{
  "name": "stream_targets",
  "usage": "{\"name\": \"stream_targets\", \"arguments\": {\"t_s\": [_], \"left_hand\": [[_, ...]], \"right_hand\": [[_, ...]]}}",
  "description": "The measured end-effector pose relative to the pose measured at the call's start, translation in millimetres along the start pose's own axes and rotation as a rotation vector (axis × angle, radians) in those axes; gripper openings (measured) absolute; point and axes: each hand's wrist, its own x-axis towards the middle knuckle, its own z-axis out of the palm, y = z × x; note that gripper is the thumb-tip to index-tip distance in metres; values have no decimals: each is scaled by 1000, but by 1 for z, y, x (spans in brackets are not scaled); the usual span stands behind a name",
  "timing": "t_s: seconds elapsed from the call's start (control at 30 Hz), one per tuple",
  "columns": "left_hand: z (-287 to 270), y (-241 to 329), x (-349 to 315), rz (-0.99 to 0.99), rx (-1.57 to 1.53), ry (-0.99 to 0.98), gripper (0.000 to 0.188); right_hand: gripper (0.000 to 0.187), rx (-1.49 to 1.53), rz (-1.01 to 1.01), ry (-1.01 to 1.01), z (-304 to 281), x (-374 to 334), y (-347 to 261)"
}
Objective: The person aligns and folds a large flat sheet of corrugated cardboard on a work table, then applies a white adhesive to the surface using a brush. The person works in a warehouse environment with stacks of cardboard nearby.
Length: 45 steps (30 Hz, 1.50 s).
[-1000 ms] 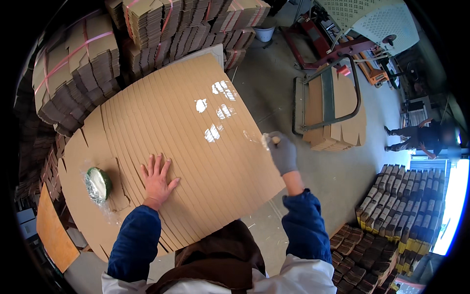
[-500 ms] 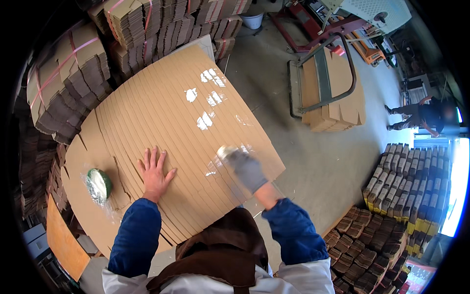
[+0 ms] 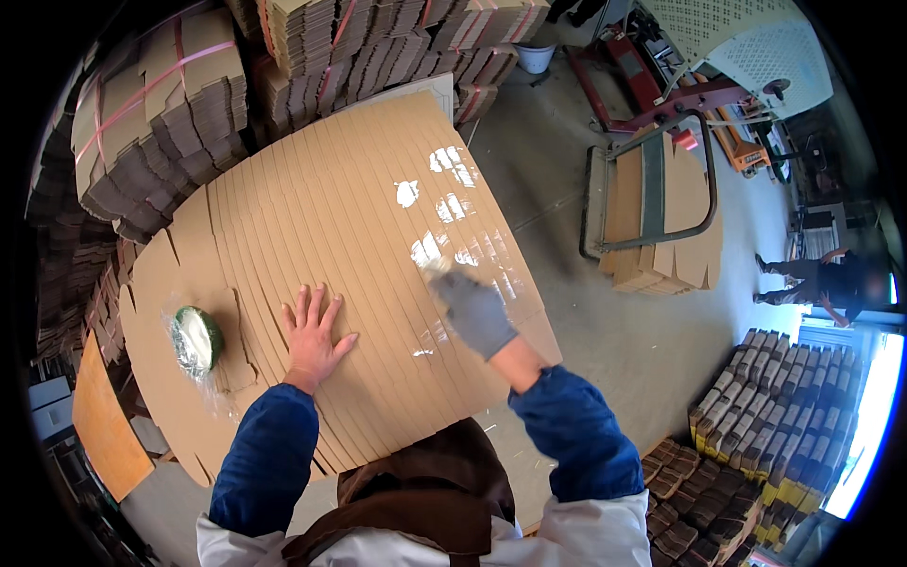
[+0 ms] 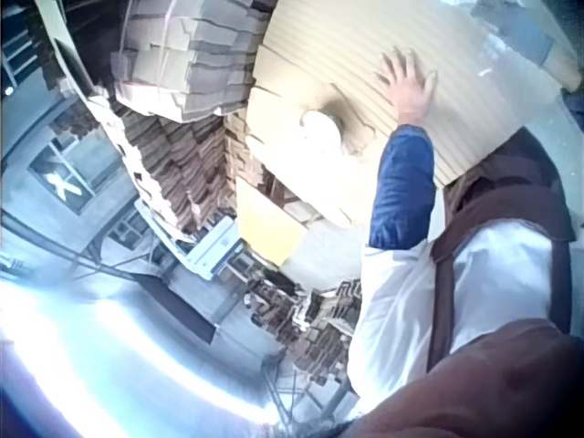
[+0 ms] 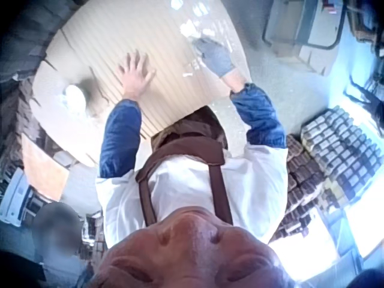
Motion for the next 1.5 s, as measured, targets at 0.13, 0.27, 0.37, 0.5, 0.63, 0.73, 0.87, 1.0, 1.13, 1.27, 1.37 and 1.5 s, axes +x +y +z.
{"name": "stream_targets", "arguments": {"t_s": [0.13, 0.27, 0.37, 0.5, 0.63, 0.73, 0.87, 1.0, 1.13, 1.27, 1.37, 1.5], "left_hand": [[0, 1, -2, 12, -25, 7, 77], [-5, 2, 6, 6, -36, 23, 76], [-7, 4, 8, 11, -18, 3, 76], [-8, 4, 6, -10, -26, -20, 76], [-2, 0, 8, 16, -48, 17, 79], [-2, 4, 4, 14, -48, 22, 79], [3, 0, 5, 21, -32, 55, 78], [4, -1, 5, 31, -34, 59, 77], [1, 1, 11, 11, -21, 25, 77], [0, 2, 9, 23, -22, 8, 76], [-2, 1, 7, 5, -9, -10, 75], [-1, 2, 9, 9, -32, 1, 76]], "right_hand": [[33, -116, 186, 9, 5, -25, 60], [36, 6, 3, 113, 5, -29, 5], [40, -68, -116, -21, 19, -2, 3], [42, -205, 145, 74, 13, 51, 51], [33, -48, -245, -109, 33, 51, 3], [37, -268, 341, -52, 8, 104, 83], [43, 27, -61, 32, 37, 121, 11], [38, -53, 26, 66, 42, 156, 68], [30, -256, 235, 71, 11, 190, 101], [29, -235, 205, -1, 23, 202, 119], [25, -184, 275, 120, 3, 214, 135], [23, -157, 220, 35, 6, 202, 138]]}}
